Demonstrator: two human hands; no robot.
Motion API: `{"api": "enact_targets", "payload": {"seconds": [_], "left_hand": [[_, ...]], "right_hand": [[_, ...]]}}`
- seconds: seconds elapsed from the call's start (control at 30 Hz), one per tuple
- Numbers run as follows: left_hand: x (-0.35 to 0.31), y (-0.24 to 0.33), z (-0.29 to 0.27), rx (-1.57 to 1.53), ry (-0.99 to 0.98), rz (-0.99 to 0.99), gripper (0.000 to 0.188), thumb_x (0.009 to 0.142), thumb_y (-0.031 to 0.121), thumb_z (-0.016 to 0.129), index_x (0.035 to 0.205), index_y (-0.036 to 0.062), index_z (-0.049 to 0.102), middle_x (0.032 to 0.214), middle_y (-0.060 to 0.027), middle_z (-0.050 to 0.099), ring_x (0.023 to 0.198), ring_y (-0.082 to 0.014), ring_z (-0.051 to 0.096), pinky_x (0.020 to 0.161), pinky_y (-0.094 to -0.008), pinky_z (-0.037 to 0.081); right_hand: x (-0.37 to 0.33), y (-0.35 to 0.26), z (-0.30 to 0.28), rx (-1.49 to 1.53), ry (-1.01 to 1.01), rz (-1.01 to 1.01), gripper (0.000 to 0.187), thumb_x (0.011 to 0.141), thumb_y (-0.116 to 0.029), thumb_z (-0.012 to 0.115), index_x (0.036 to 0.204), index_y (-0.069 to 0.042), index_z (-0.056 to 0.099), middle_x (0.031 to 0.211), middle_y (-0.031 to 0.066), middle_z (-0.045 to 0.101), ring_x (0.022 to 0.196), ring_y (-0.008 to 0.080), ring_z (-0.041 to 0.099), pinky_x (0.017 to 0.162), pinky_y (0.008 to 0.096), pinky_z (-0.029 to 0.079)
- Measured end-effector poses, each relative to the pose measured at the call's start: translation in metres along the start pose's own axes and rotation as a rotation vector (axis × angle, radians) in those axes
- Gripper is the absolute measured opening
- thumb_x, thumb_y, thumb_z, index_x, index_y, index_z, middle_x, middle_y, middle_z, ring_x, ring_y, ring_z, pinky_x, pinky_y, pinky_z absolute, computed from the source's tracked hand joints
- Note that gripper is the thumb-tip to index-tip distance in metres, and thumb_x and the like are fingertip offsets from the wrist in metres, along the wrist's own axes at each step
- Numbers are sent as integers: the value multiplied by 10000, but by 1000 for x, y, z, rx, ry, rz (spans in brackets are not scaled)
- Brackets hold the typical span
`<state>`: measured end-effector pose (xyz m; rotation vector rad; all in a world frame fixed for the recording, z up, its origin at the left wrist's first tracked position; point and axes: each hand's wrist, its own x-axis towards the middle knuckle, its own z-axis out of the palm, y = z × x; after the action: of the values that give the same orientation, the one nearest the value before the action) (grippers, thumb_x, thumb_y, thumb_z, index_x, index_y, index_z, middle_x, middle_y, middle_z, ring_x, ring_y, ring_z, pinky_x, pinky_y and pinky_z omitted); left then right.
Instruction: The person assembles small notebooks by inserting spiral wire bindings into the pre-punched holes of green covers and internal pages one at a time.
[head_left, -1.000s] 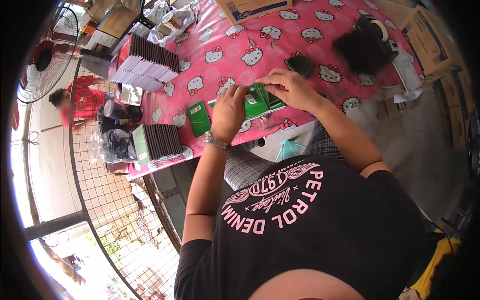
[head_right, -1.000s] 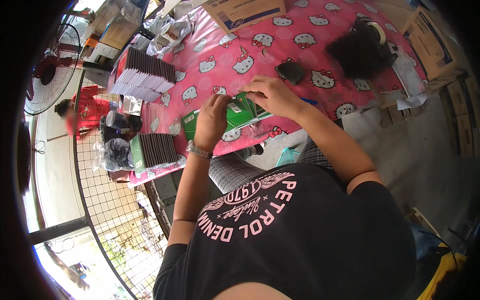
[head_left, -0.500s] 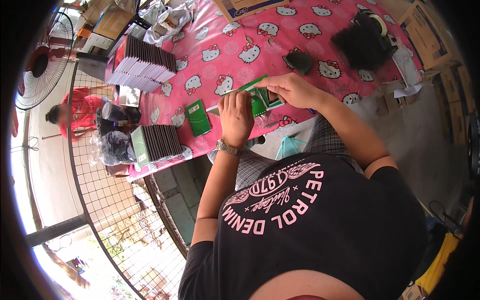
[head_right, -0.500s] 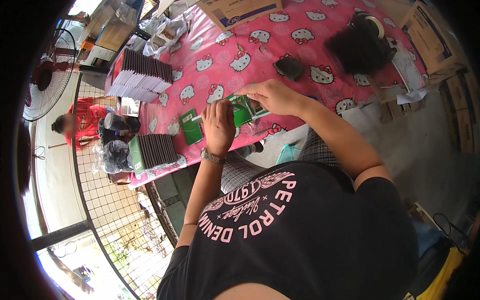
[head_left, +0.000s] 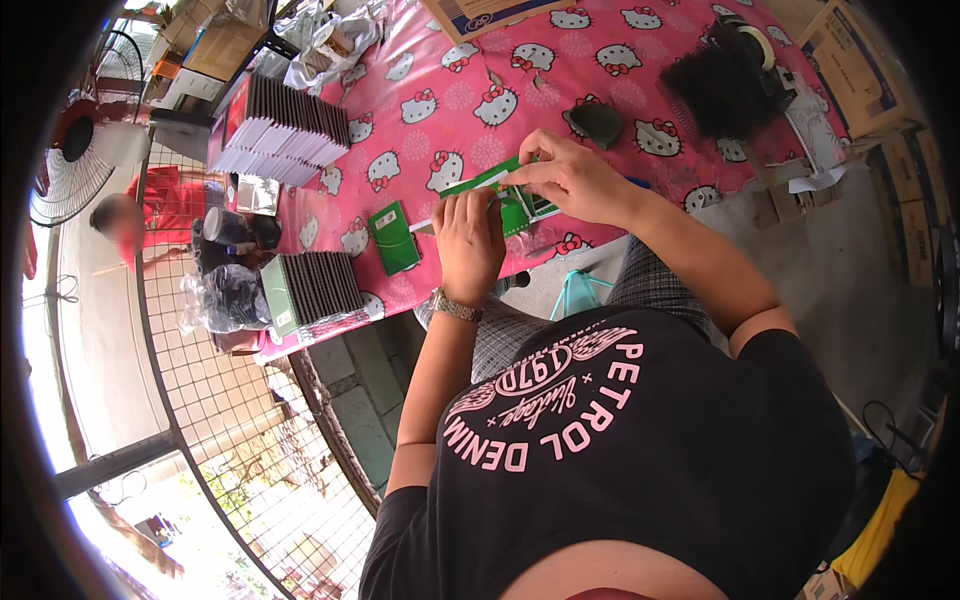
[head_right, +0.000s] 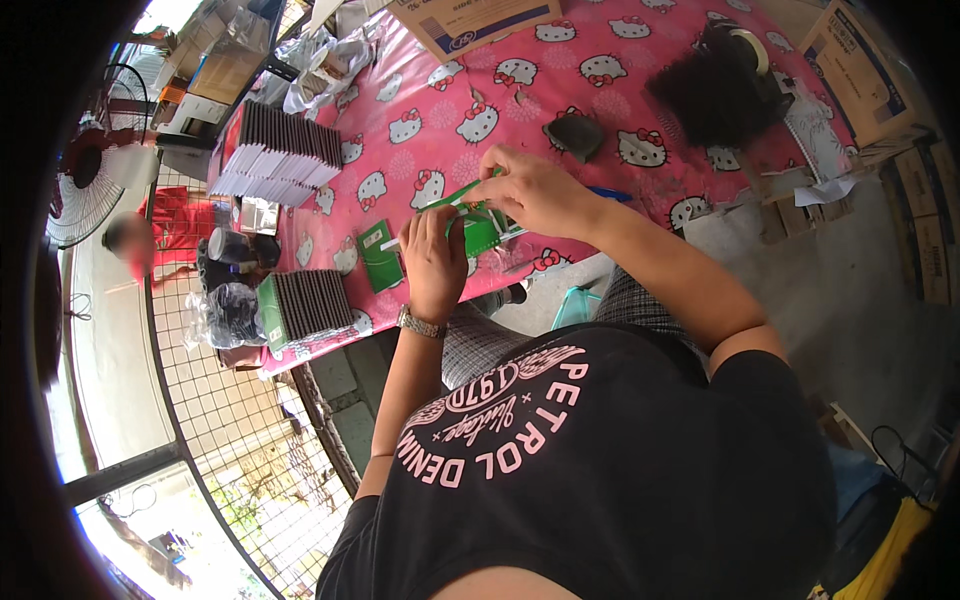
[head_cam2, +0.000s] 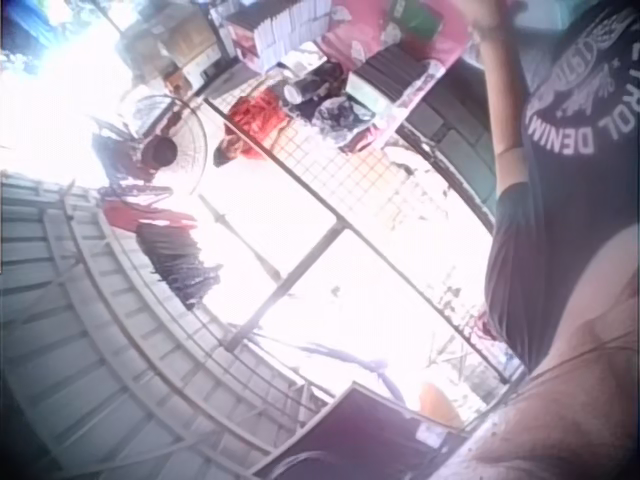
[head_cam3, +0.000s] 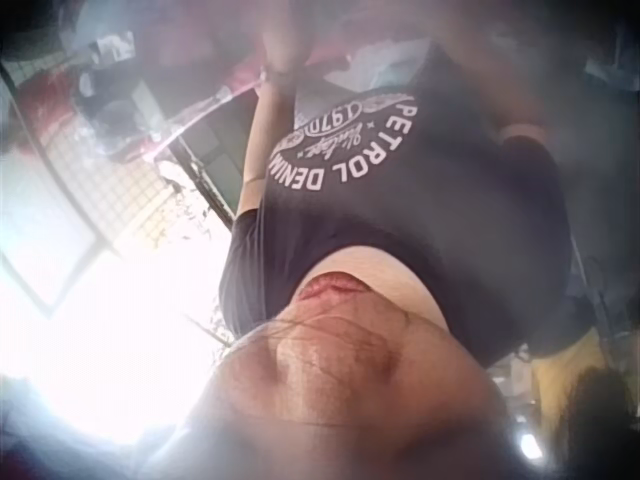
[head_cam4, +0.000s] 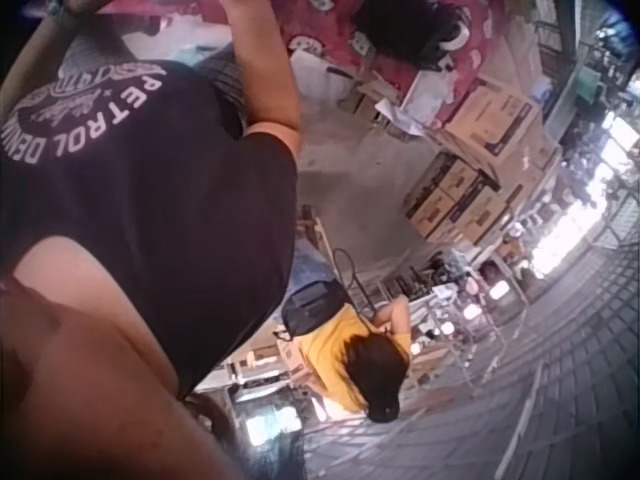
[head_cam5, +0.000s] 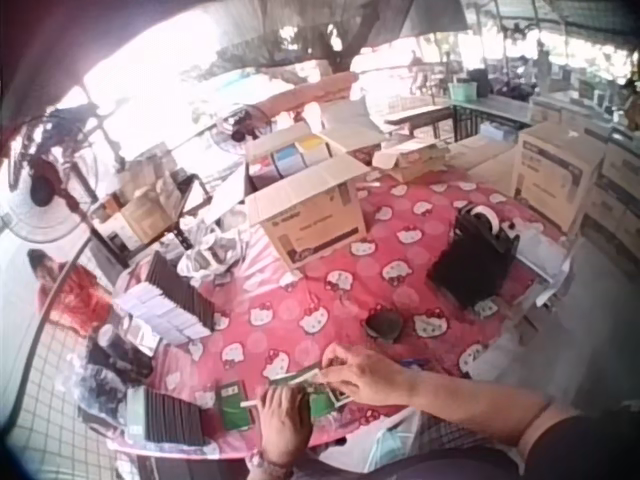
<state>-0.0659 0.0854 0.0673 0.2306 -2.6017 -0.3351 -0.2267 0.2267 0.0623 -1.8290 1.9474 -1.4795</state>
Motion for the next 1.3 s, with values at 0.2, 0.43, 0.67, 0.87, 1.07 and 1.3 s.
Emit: {"api": "enact_targets", "payload": {"seconds": [0.2,0.43,0.67,0.87,1.07,1.3], "left_hand": [[-2,2,3,8,43,-6,223,911,105,617,1125,70,564,1006,-100,630,989,-299,589,944,-440,387],[4,12,2,73,-14,-2,253,893,154,653,1122,88,571,1021,-79,629,1014,-286,585,954,-450,378],[-11,-2,-11,31,-56,-18,216,877,165,650,1077,103,601,1001,-79,635,1000,-277,591,933,-440,399],[6,2,-6,-80,-21,47,233,846,151,684,1054,93,597,982,-75,636,991,-267,604,990,-433,397],[-9,1,-3,-68,18,-42,232,831,156,672,1045,126,587,945,-61,634,974,-257,606,992,-424,390],[2,2,-8,-209,-7,-52,152,864,178,673,1000,131,624,940,-44,665,959,-244,616,990,-419,392]], "right_hand": [[9,-11,-7,179,-257,311,362,855,38,651,1194,-85,675,1020,76,559,859,224,636,721,360,518],[14,-24,-16,51,-280,335,442,899,-195,660,1310,-106,525,951,190,672,869,369,676,731,471,512],[44,-38,-19,259,-461,530,462,904,-50,617,1337,-92,461,992,159,666,915,338,673,804,360,544],[1,145,-76,-455,-437,250,604,737,-78,711,1302,-117,499,1482,205,405,1350,358,434,1078,469,422],[-18,121,-54,-601,-600,483,634,693,-113,748,1287,-217,554,1607,175,214,1405,450,313,1132,489,367],[-44,141,-42,-623,-386,518,680,783,-256,742,1424,-277,516,1619,183,171,1416,446,302,1140,499,351]]}}
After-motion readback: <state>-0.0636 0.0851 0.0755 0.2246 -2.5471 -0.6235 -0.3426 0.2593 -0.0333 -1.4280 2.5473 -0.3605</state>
